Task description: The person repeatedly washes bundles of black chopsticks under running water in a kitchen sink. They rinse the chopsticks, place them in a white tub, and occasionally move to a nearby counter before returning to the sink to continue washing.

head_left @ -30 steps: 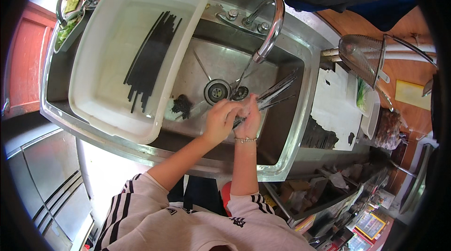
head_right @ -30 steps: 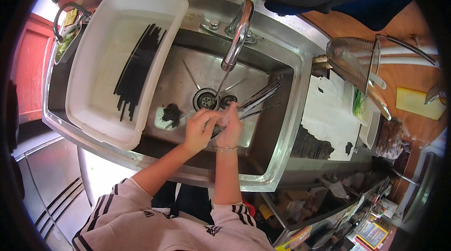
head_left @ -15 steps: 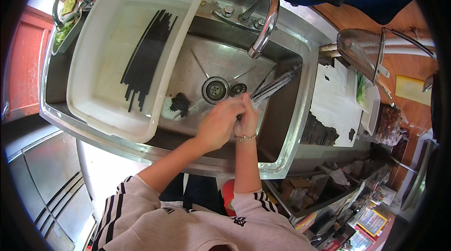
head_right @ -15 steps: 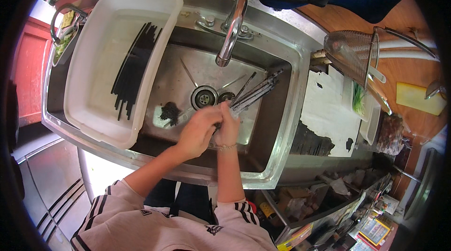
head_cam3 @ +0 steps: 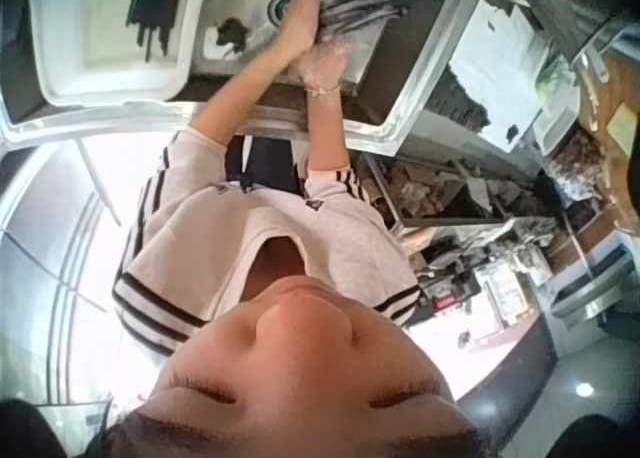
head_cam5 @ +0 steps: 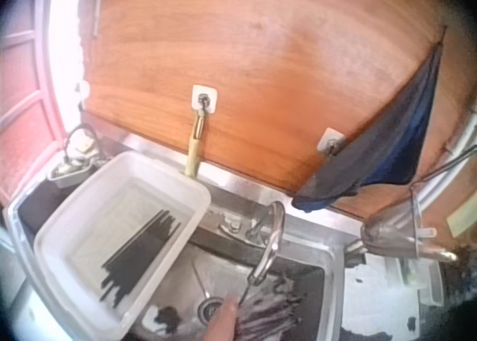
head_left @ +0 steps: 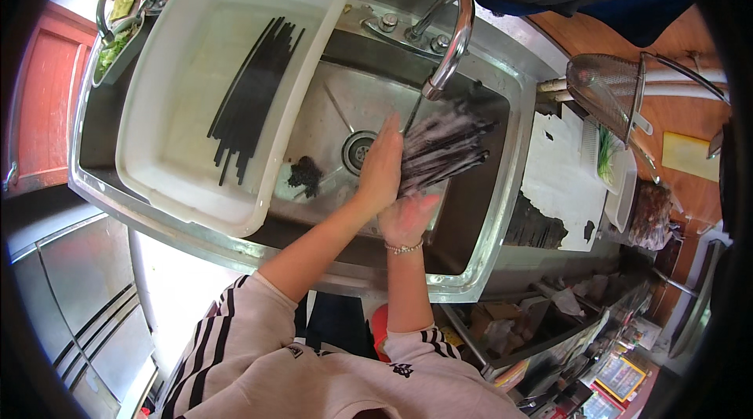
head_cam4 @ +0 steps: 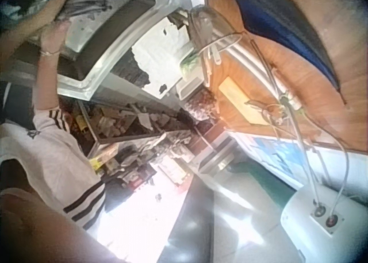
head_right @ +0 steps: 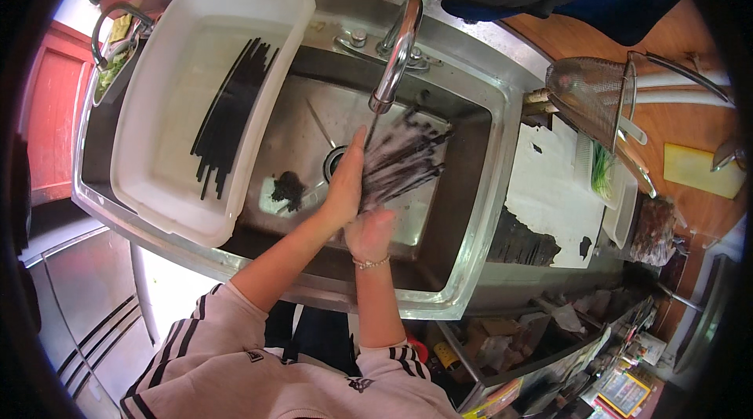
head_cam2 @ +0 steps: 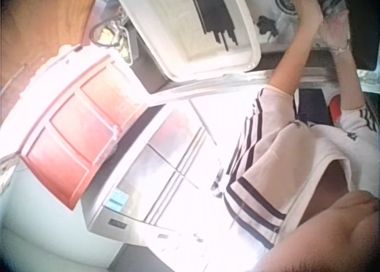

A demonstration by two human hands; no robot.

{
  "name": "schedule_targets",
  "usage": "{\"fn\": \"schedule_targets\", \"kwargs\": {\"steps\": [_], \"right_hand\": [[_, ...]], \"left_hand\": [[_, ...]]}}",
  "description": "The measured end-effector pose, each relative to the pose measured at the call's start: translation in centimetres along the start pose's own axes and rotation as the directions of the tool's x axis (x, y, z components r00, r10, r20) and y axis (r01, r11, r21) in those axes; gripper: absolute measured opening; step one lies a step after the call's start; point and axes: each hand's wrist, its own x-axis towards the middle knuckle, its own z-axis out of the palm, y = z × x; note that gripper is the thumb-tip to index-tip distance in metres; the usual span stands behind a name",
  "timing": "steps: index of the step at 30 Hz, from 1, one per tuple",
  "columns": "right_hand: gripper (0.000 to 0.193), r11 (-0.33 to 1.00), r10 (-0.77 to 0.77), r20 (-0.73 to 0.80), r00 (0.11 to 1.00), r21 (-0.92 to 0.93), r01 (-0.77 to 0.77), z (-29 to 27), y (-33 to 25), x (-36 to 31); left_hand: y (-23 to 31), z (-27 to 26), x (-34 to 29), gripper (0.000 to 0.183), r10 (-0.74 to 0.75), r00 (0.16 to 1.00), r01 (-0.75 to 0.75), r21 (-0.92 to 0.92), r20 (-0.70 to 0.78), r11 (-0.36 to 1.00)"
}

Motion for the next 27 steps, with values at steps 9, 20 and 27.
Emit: {"fn": "schedule_targets", "kwargs": {"steps": [9, 20, 27], "right_hand": [[0.091, 0.991, -0.036, 0.238, 0.971, -0.116, 0.066, -0.8, 0.1, -0.8], [0.052, 0.989, -0.119, 0.08, 0.99, -0.081, 0.125, 0.7, -0.3, 1.6], [0.011, 0.996, -0.087, -0.196, 0.977, -0.029, 0.083, -0.5, -3.0, 5.8]], "left_hand": [[0.4, -0.1, -0.3, 0.062, 0.178, 0.982, -0.162, 0.212, -0.06, 0.964], [-1.6, -0.9, -1.1, 0.063, 0.135, 0.958, -0.199, 0.247, 0.253, 0.948], [-4.7, -5.8, -4.1, 0.041, 0.026, 0.999, -0.027, 0.055, 0.022, 0.998]]}}
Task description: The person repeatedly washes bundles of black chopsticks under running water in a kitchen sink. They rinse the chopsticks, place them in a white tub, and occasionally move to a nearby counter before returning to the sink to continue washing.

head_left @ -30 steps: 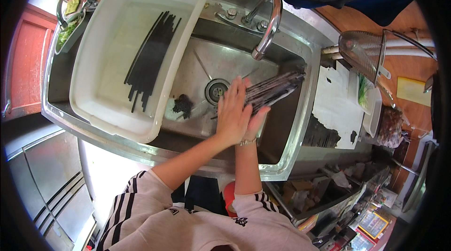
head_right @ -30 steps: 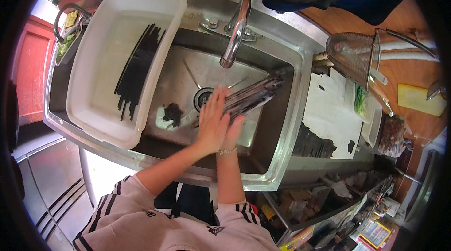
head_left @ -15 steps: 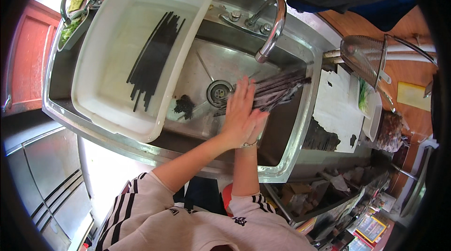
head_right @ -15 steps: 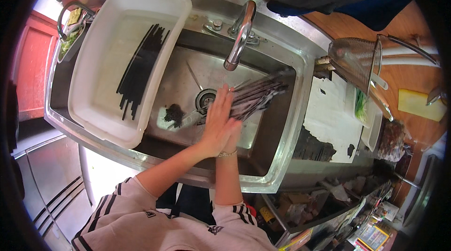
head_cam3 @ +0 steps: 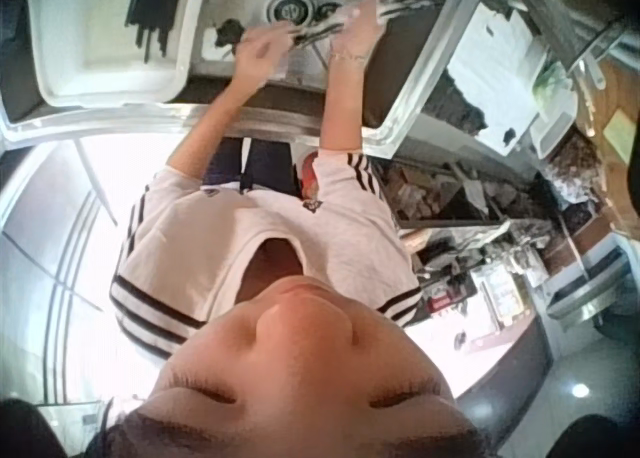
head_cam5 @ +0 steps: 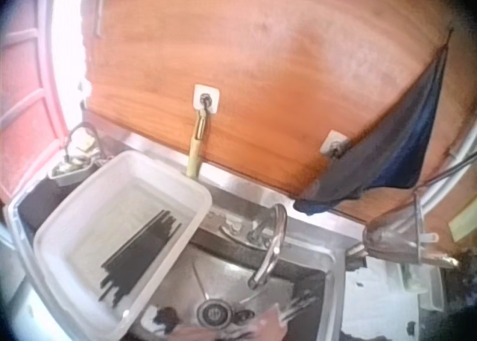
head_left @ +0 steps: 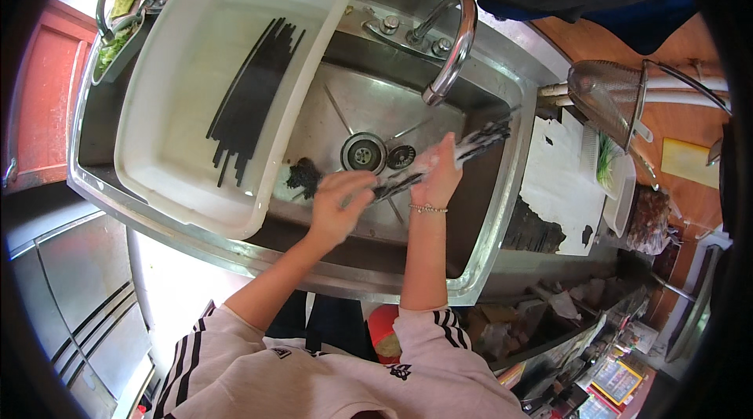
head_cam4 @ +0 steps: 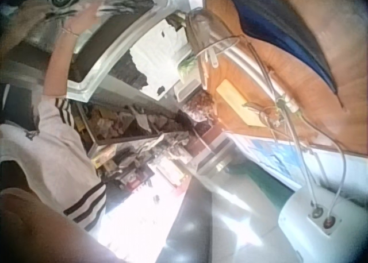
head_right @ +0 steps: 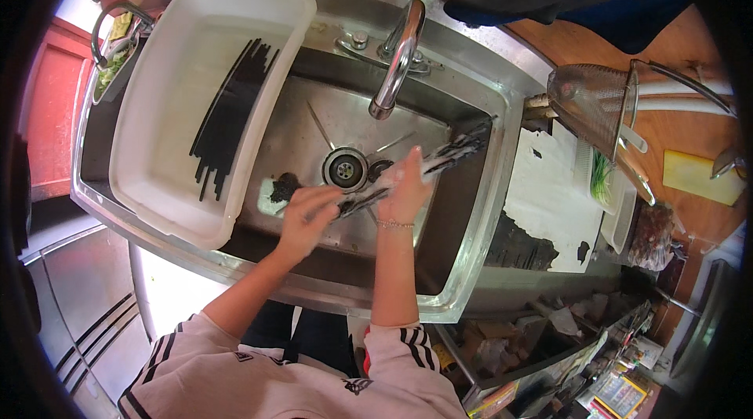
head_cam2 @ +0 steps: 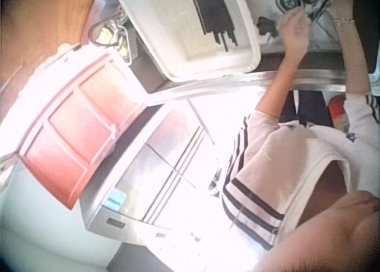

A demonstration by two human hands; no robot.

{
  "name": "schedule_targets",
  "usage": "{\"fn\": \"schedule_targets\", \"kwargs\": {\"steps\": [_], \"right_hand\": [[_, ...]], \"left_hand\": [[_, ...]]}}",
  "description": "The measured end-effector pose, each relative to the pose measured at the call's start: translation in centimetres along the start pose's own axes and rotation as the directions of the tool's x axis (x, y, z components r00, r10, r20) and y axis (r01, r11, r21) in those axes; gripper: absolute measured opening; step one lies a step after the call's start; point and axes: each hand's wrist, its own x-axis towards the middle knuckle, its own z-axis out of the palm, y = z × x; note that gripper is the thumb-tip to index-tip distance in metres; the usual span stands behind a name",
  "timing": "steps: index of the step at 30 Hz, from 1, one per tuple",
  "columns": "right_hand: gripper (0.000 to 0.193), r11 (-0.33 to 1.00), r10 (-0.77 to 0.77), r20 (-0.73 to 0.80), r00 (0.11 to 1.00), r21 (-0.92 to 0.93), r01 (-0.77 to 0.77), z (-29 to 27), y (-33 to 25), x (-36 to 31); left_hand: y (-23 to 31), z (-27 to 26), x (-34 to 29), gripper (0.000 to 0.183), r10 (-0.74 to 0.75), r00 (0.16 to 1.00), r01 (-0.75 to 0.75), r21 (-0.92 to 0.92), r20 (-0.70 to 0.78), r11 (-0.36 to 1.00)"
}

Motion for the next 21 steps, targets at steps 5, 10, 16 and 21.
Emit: {"fn": "schedule_targets", "kwargs": {"steps": [5, 10, 16, 21], "right_hand": [[0.012, 0.983, 0.133, -0.177, 0.975, -0.099, -0.152, 2.3, 4.9, -3.5], [0.045, 0.989, 0.116, 0.101, 0.988, -0.102, -0.106, 2.4, 5.9, -4.7], [0.077, 0.999, 0.017, 0.508, 0.861, -0.049, 0.01, 2.8, 2.1, -5.3], [0.088, 0.999, 0.006, 0.467, 0.884, 0.038, -0.027, 1.9, 1.0, -6.9]], "left_hand": [[-1.7, 2.3, 2.0, 0.038, -0.286, 0.958, 0.179, -0.784, 0.002, 0.594], [-0.1, 3.3, 5.4, 0.048, -0.112, 0.988, 0.091, -0.189, -0.103, 0.978], [3.1, 4.6, 4.8, 0.062, 0.203, 0.979, -0.204, -0.068, -0.021, 0.977], [3.8, 4.6, 4.9, 0.061, 0.272, 0.961, -0.247, 0.305, -0.044, 0.92]]}}
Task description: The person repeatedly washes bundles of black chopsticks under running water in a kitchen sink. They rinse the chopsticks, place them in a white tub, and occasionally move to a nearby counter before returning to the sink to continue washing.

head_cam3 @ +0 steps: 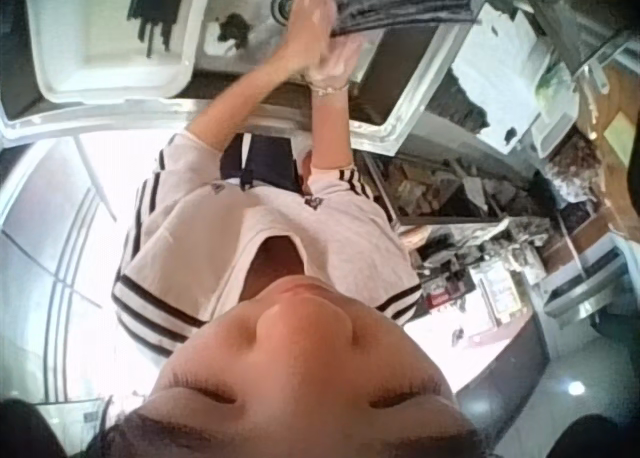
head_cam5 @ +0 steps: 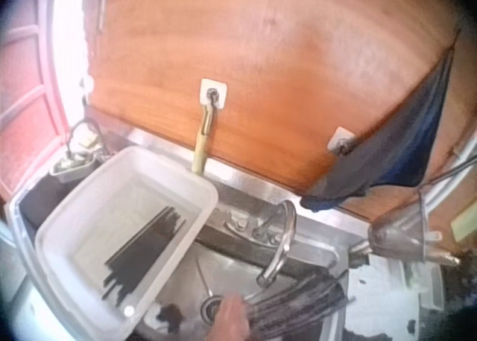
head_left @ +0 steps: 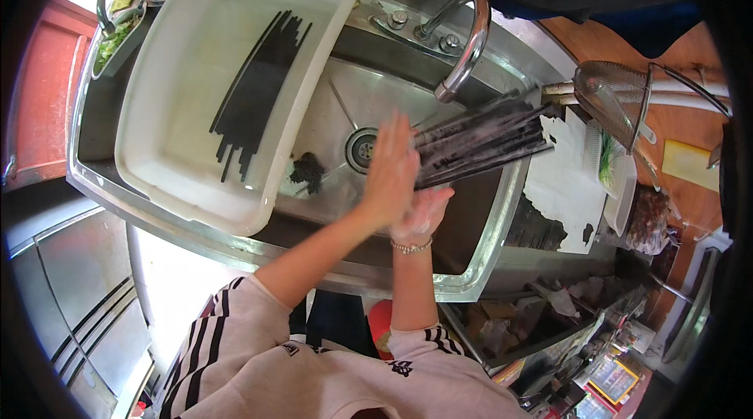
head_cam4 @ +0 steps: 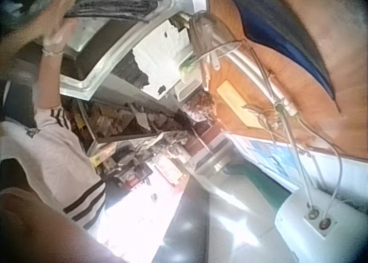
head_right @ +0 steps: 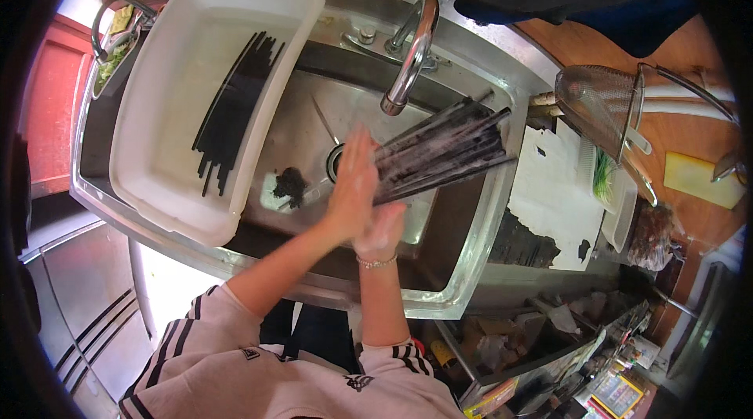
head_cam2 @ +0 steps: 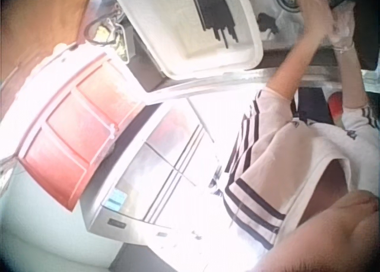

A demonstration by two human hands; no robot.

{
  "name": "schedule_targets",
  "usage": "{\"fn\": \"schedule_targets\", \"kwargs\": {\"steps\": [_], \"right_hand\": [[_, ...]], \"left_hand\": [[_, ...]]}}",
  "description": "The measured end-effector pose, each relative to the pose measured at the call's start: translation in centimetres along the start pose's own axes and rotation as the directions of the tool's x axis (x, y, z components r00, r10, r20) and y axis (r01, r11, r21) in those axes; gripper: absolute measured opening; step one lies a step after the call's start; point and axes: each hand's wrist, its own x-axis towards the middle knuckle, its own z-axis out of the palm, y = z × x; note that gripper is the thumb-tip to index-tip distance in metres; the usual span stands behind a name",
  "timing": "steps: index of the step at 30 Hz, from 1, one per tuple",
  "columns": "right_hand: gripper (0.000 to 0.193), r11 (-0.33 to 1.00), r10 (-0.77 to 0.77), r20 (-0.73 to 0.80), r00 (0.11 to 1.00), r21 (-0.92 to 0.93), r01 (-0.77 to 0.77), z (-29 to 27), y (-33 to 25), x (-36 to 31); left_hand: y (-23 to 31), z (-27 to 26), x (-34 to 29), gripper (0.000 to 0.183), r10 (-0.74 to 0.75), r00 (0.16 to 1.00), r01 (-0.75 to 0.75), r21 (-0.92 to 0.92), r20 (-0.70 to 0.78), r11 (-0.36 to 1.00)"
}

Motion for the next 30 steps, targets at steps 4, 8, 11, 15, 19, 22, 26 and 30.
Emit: {"fn": "schedule_targets", "kwargs": {"steps": [4, 8, 11, 15, 19, 22, 26, 30], "right_hand": [[0.077, 0.999, 0.032, -0.019, 0.999, 0.039, -0.031, -1.6, -0.4, 0.3], [0.024, 0.997, 0.057, -0.165, 0.985, -0.046, -0.065, -3.4, -1.3, 3.1], [0.028, 0.985, 0.141, -0.465, 0.874, -0.025, -0.172, -3.8, -1.2, 3.3], [0.023, 0.879, 0.44, -0.393, 0.807, 0.002, -0.477, -3.9, -0.7, 0.6], [0.027, 0.618, 0.785, -0.056, 0.617, 0.124, -0.776, -6.0, -1.6, -1.4], [0.041, 0.483, 0.779, 0.259, 0.571, 0.332, -0.81, -7.9, -1.7, -1.5], [0.062, 0.923, 0.376, -0.321, 0.869, 0.047, -0.382, -7.9, 1.2, -1.4], [0.061, 0.9, 0.128, 0.022, 0.992, 0.417, -0.125, -6.0, 4.8, -0.9]], "left_hand": [[0.0, -0.8, -1.0, 0.068, -0.034, 0.99, 0.042, -0.054, 0.14, 0.998], [-0.4, -1.9, -4.1, 0.054, -0.041, 0.874, -0.044, 0.163, 0.484, 0.986], [-2.5, -3.3, -4.7, 0.048, -0.112, 0.989, 0.132, -0.225, 0.097, 0.965], [-4.4, -4.4, -2.0, 0.055, 0.091, 0.975, -0.121, 0.14, 0.203, 0.983], [-5.2, -5.1, 0.0, 0.048, 0.251, 0.875, -0.411, 0.364, 0.414, 0.835], [-4.7, -4.6, -0.6, 0.026, 0.17, 0.888, -0.352, 0.394, 0.426, 0.849], [-2.5, -2.5, -3.1, 0.055, -0.231, 0.924, 0.153, 0.259, 0.305, 0.954], [-1.7, -0.3, -3.3, 0.066, -0.033, 0.947, -0.134, 0.486, 0.32, 0.863]]}}
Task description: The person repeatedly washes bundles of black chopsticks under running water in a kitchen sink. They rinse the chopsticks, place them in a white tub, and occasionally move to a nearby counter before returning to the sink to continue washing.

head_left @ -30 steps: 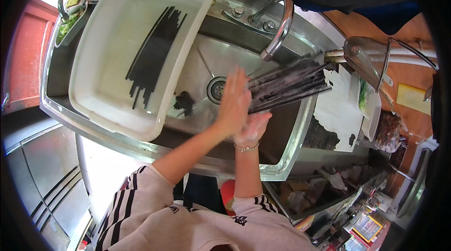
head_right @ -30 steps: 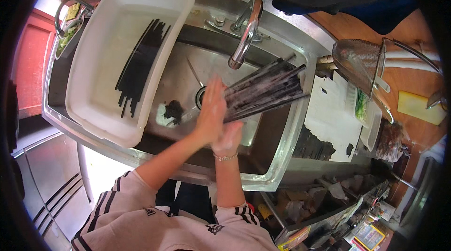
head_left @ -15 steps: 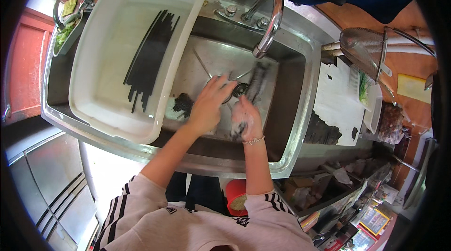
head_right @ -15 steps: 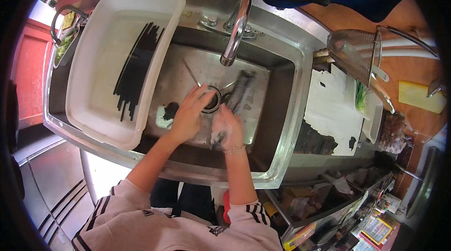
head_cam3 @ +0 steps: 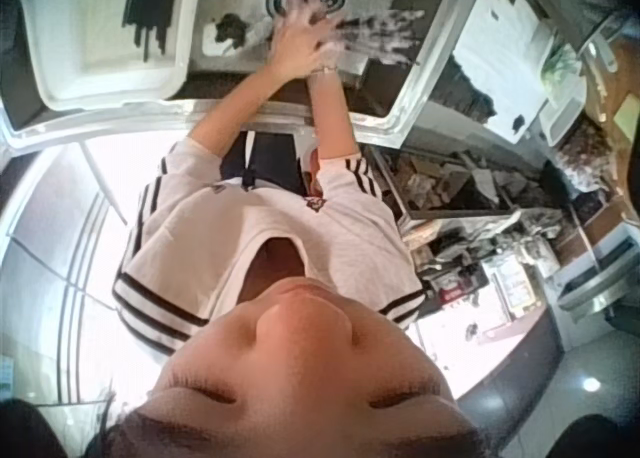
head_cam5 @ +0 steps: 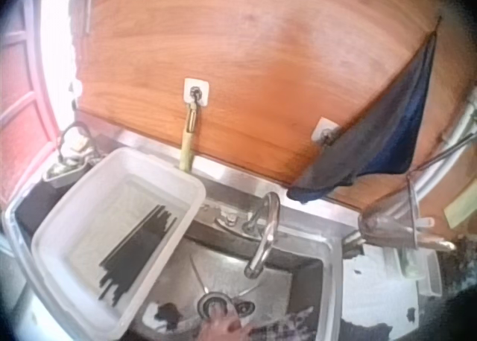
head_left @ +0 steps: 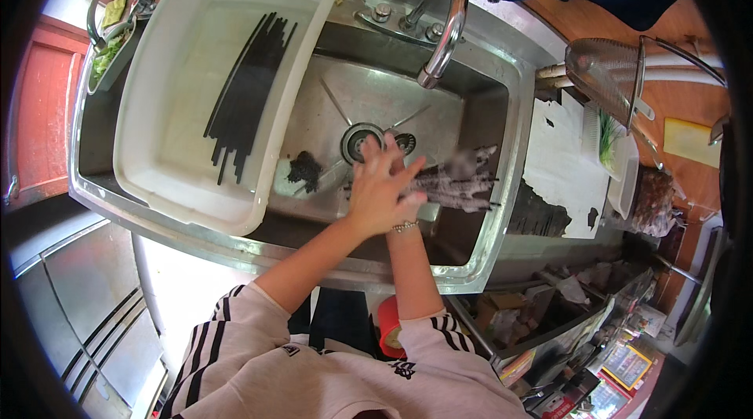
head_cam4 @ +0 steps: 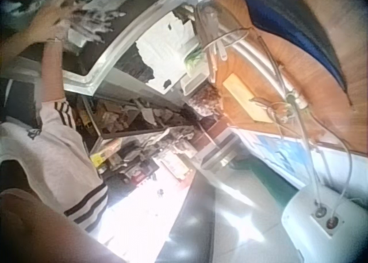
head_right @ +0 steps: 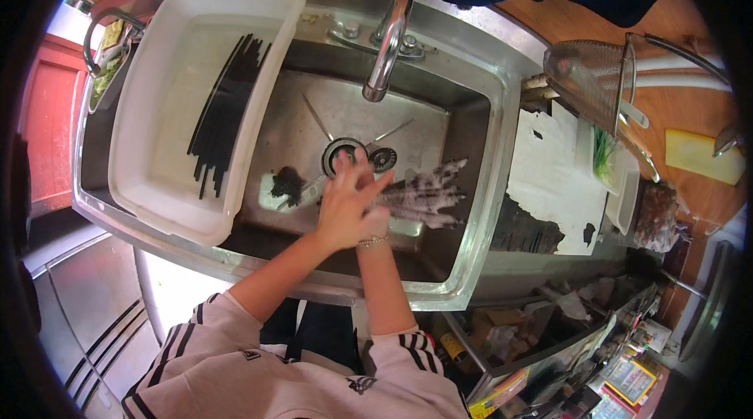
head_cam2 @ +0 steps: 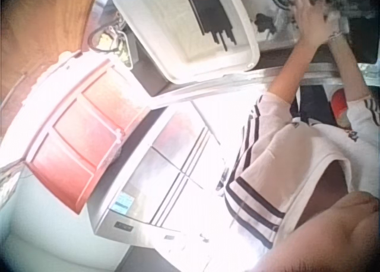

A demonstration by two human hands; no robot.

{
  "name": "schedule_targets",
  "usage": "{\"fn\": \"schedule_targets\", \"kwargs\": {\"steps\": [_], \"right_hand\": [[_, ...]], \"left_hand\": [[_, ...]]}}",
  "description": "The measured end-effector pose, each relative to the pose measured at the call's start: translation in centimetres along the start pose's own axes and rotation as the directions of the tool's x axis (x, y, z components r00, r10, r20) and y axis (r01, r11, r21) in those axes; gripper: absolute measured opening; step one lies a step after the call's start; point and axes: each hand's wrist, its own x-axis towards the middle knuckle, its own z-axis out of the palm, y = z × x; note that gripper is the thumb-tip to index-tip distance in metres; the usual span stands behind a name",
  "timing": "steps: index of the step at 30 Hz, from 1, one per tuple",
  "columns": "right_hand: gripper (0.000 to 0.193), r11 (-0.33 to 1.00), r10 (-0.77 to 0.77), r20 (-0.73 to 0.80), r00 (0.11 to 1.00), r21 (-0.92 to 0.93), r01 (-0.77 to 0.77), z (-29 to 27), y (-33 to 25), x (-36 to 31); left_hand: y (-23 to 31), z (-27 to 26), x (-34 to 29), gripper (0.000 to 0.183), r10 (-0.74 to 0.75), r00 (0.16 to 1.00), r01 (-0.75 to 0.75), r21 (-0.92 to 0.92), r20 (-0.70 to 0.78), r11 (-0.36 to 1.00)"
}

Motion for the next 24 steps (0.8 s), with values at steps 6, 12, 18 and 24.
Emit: {"fn": "schedule_targets", "kwargs": {"steps": [6, 12, 18, 24], "right_hand": [[0.058, 0.981, -0.058, -0.28, 0.958, -0.193, 0.003, 0.5, 1.5, 0.6], [0.081, 0.993, 0.037, -0.54, 0.841, -0.076, -0.092, 0.6, 0.8, 0.2], [0.06, 0.984, 0.112, -0.261, 0.959, -0.108, -0.144, 1.0, 0.6, -0.6], [0.028, 0.857, -0.136, -0.466, 0.875, -0.498, -0.132, 0.7, -0.4, 3.3]], "left_hand": [[-0.7, 1.6, 0.8, 0.058, -0.372, 0.928, 0.323, -0.504, 0.004, 0.801], [-0.3, 2.4, -0.3, 0.069, -0.529, 0.847, 0.459, -0.576, 0.053, 0.676], [-1.5, 4.7, 0.2, 0.068, -0.456, 0.881, 0.399, -0.715, 0.125, 0.574], [-2.6, 4.6, -2.7, 0.058, -0.242, 0.96, 0.277, -0.597, 0.139, 0.753]]}}
